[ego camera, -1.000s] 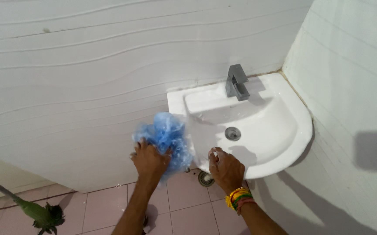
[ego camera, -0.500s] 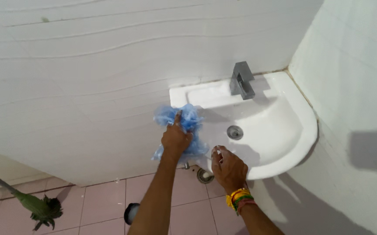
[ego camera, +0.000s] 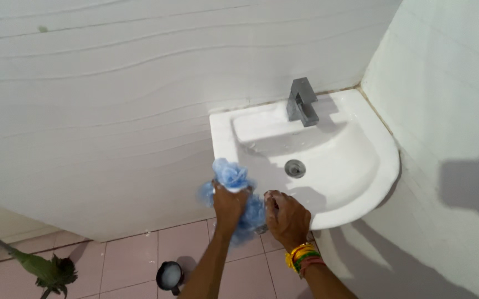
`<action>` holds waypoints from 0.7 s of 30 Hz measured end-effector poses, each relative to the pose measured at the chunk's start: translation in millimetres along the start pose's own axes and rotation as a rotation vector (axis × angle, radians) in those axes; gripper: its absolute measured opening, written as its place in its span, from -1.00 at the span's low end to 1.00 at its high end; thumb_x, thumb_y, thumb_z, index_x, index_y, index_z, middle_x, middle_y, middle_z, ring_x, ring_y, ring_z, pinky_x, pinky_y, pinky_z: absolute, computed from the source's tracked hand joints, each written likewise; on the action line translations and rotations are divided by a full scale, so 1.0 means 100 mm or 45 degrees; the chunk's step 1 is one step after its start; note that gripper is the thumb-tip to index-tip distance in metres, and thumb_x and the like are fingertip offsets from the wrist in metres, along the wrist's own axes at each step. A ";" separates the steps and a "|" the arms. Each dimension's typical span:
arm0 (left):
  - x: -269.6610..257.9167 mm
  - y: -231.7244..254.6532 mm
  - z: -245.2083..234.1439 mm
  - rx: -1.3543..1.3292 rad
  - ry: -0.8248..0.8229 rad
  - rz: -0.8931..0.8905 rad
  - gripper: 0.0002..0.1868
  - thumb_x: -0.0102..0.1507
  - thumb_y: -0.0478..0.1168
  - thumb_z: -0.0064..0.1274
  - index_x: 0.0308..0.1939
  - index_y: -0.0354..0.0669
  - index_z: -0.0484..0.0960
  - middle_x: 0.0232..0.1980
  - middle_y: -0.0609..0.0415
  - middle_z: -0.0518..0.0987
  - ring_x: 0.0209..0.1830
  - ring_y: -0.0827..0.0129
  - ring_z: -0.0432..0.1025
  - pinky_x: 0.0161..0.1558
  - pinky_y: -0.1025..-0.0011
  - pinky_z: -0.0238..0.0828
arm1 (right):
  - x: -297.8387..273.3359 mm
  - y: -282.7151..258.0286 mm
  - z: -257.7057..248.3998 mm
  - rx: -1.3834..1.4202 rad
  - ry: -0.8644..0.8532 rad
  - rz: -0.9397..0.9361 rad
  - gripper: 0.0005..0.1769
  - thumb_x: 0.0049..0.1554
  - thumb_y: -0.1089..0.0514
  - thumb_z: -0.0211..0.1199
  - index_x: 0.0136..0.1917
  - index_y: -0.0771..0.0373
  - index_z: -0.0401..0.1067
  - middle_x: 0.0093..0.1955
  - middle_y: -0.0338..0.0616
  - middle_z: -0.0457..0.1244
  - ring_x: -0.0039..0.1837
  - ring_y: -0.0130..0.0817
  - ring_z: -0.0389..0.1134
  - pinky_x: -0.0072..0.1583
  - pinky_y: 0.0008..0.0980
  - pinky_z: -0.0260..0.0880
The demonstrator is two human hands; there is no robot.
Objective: The person wipes the surfaces and edges of a bathroom sink and faucet with a blue mesh sponge.
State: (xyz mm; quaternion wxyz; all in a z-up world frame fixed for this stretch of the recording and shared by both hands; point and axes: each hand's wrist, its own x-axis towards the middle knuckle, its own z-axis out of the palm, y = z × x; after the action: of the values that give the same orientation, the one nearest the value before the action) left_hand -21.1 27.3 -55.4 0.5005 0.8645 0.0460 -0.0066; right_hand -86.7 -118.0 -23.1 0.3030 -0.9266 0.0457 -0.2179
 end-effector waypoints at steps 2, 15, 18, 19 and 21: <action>0.24 0.00 -0.13 0.072 -0.026 -0.024 0.15 0.10 -0.06 0.33 0.60 -0.05 -0.11 0.23 -0.39 0.47 0.12 -0.14 0.42 0.15 -0.01 0.31 | 0.05 -0.04 -0.02 0.030 -0.028 0.042 -0.67 0.18 -0.02 0.06 -0.08 0.12 0.60 -0.21 -0.06 0.44 -0.19 -0.04 0.46 -0.13 -0.11 0.46; 0.36 0.24 -0.57 0.484 0.026 0.178 0.16 0.05 -0.11 0.37 0.59 -0.05 -0.05 0.32 -0.38 0.40 0.34 -0.19 0.26 0.33 -0.10 0.06 | -0.01 0.00 -0.07 0.052 -0.142 -0.030 -0.64 0.18 0.00 0.03 -0.15 0.17 0.60 -0.13 -0.08 0.44 -0.10 -0.06 0.45 -0.03 -0.11 0.46; 0.68 0.40 -0.49 0.641 0.083 0.239 0.16 0.04 -0.12 0.37 0.59 -0.05 -0.04 0.35 -0.38 0.39 0.38 -0.20 0.22 0.37 -0.12 0.00 | -0.01 -0.03 -0.06 0.053 -0.077 -0.030 -0.65 0.15 0.02 0.03 -0.16 0.18 0.60 -0.16 -0.07 0.44 -0.15 -0.06 0.45 -0.06 -0.12 0.47; 0.77 0.45 -0.41 0.694 0.072 0.248 0.16 0.04 -0.13 0.38 0.59 -0.04 -0.03 0.35 -0.38 0.38 0.40 -0.20 0.21 0.38 -0.12 -0.02 | 0.00 -0.04 -0.06 0.041 -0.036 -0.006 -0.66 0.13 0.02 0.04 -0.16 0.17 0.60 -0.17 -0.06 0.44 -0.17 -0.04 0.45 -0.08 -0.12 0.47; 0.92 0.48 -0.23 0.796 0.028 0.294 0.16 0.03 -0.14 0.38 0.59 -0.04 -0.02 0.37 -0.38 0.37 0.43 -0.21 0.19 0.41 -0.14 -0.06 | 0.02 -0.06 -0.05 0.030 -0.019 0.052 -0.66 0.14 0.01 0.05 -0.15 0.16 0.60 -0.19 -0.06 0.44 -0.18 -0.04 0.45 -0.10 -0.13 0.47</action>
State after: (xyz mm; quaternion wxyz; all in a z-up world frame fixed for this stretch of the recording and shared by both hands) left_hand 74.2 30.4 -7.8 0.2078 0.9757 -0.0513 0.0458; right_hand -87.3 -116.3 -15.1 0.3187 -0.9234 0.0598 -0.2052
